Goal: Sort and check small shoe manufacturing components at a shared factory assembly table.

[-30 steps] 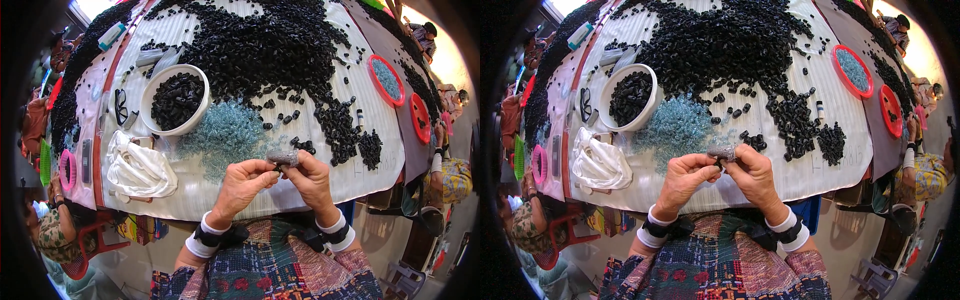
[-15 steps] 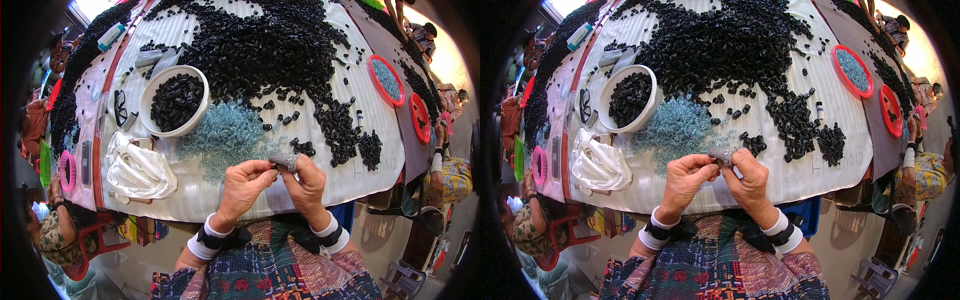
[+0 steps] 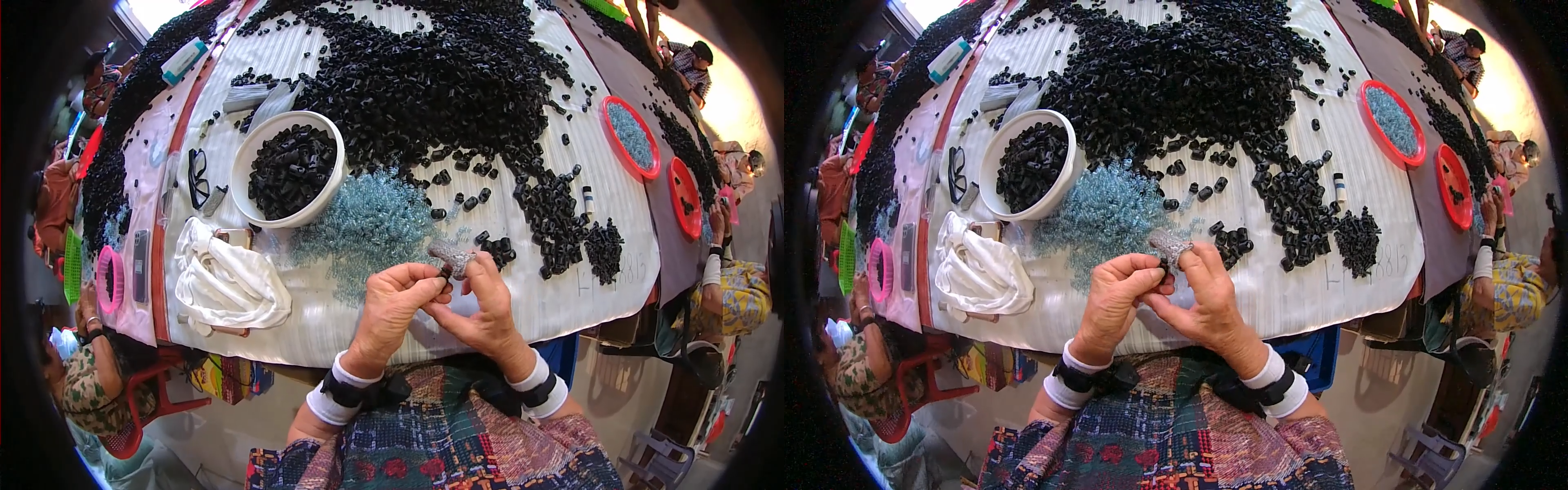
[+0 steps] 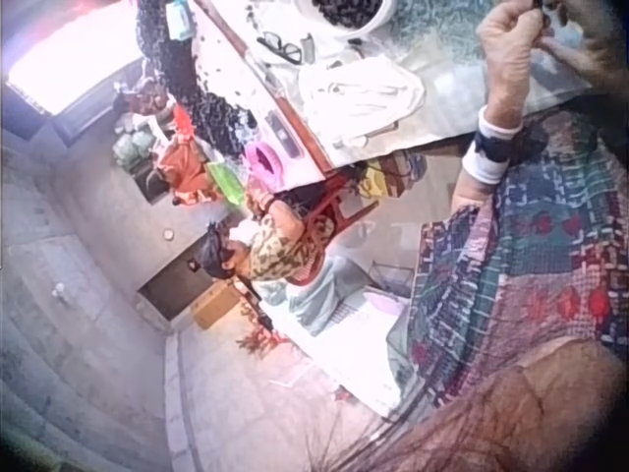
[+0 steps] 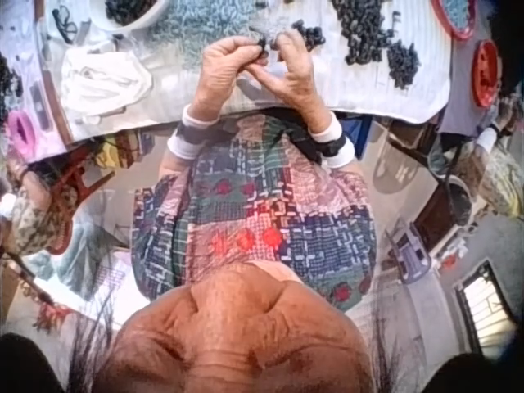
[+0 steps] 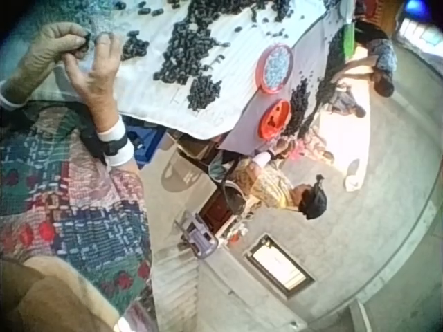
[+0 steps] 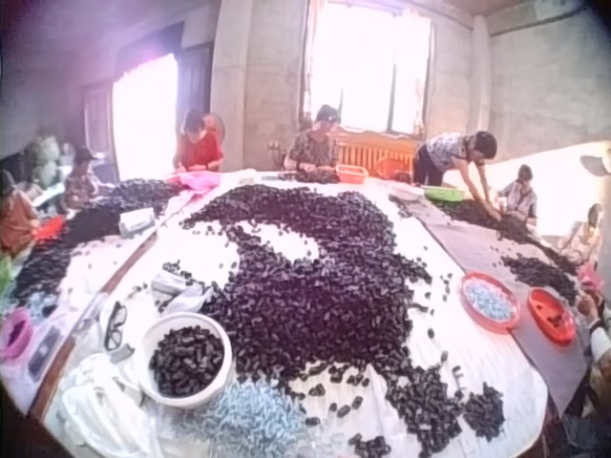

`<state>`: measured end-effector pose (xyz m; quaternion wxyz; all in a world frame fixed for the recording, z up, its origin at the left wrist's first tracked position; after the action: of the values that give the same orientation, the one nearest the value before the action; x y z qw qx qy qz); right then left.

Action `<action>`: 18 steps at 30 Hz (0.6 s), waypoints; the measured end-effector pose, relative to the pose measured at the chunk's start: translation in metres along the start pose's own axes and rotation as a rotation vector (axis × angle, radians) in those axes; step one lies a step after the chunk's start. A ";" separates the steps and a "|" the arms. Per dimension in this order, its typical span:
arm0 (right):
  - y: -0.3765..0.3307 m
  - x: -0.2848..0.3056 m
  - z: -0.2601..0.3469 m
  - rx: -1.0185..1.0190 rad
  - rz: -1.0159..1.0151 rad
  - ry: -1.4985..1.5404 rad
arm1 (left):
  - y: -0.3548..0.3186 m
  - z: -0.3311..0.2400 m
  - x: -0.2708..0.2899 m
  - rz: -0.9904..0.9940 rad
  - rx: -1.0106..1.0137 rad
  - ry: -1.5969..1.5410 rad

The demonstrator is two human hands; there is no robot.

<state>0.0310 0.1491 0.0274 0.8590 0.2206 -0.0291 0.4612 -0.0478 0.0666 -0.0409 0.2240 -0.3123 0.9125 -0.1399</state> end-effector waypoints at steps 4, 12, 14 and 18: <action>-0.002 -0.005 -0.005 0.008 -0.012 -0.025 | 0.001 0.001 -0.003 0.049 -0.019 -0.025; 0.001 -0.007 0.017 0.182 -0.029 -0.222 | 0.002 0.006 -0.001 0.068 -0.018 -0.039; 0.002 -0.008 0.017 0.193 -0.007 -0.251 | 0.002 0.007 -0.001 0.078 -0.016 -0.048; 0.004 -0.008 0.021 0.229 0.019 -0.279 | 0.003 0.009 0.002 0.072 0.019 -0.033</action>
<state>0.0264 0.1363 0.0454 0.8114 0.3785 -0.0974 0.4347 -0.0457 0.0666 -0.0505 0.2468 -0.2796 0.9179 -0.1354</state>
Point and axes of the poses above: each hand's wrist, its own y-axis towards the middle knuckle, its own x-axis out of the back of the hand, z = x × y, the point moved 9 cm from there along y, towards the middle knuckle, and after that the axes turned 15 degrees about y, right-handed, at the moved point
